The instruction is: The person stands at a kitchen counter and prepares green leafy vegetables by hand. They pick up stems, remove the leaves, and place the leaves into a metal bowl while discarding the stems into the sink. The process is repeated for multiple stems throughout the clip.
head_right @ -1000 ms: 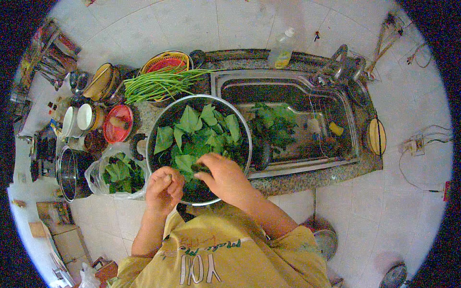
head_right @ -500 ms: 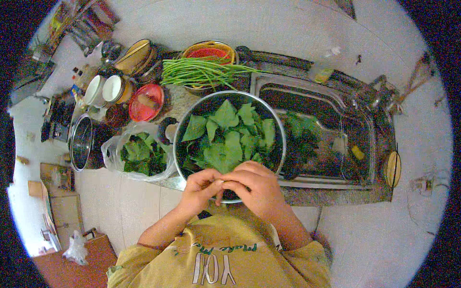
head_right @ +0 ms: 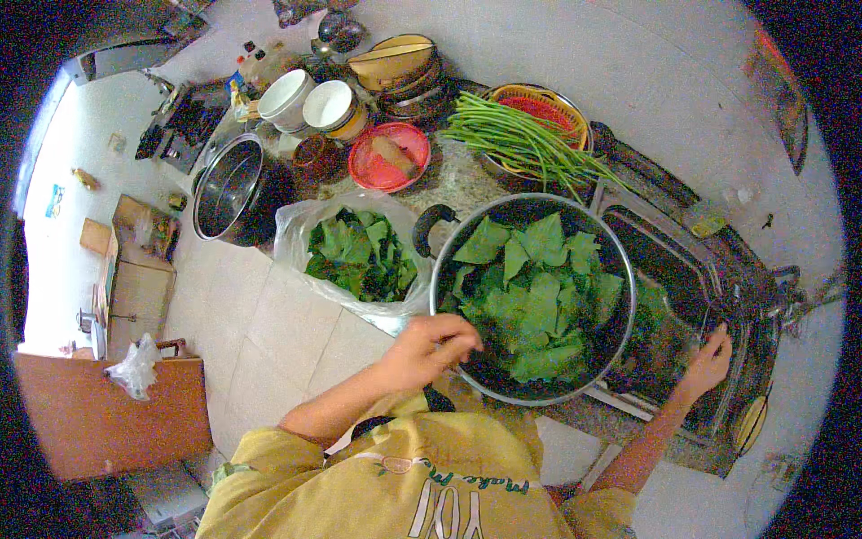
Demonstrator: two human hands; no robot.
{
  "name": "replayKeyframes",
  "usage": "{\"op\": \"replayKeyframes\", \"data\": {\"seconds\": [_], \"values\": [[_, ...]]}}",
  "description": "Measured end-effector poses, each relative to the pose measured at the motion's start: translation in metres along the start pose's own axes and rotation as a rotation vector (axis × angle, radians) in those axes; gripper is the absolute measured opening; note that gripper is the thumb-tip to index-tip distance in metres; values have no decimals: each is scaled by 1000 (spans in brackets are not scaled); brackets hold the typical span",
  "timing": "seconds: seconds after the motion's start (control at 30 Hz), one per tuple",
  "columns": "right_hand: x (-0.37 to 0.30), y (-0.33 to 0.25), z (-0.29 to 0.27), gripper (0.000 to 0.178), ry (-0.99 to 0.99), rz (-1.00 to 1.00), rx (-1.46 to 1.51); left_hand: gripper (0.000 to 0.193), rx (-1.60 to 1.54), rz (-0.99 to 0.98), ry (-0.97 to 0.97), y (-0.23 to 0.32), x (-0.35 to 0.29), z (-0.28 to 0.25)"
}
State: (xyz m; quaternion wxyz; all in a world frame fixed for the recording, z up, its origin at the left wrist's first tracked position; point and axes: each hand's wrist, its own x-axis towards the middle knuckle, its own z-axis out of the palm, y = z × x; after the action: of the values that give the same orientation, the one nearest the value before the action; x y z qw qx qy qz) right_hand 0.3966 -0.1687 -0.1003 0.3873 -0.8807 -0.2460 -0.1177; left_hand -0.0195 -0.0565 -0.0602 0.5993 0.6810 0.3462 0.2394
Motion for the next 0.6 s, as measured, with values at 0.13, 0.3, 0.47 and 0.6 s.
{"op": "replayKeyframes", "data": {"seconds": [0.13, 0.3, 0.47, 0.6], "values": [[-6, 57, 14, 43, -22, -3, -254, 16, 190, -4, 162, -12, -11, -41], [-6, 144, 39, 38, -151, 20, -287, 12, 401, -20, 311, -27, -17, -86], [-12, 156, 46, 41, -312, -150, -326, 8, 772, -3, 489, -53, -8, -130], [-28, 43, 17, 33, -195, -184, -340, 11, 916, -110, 470, -83, 7, -157]]}}
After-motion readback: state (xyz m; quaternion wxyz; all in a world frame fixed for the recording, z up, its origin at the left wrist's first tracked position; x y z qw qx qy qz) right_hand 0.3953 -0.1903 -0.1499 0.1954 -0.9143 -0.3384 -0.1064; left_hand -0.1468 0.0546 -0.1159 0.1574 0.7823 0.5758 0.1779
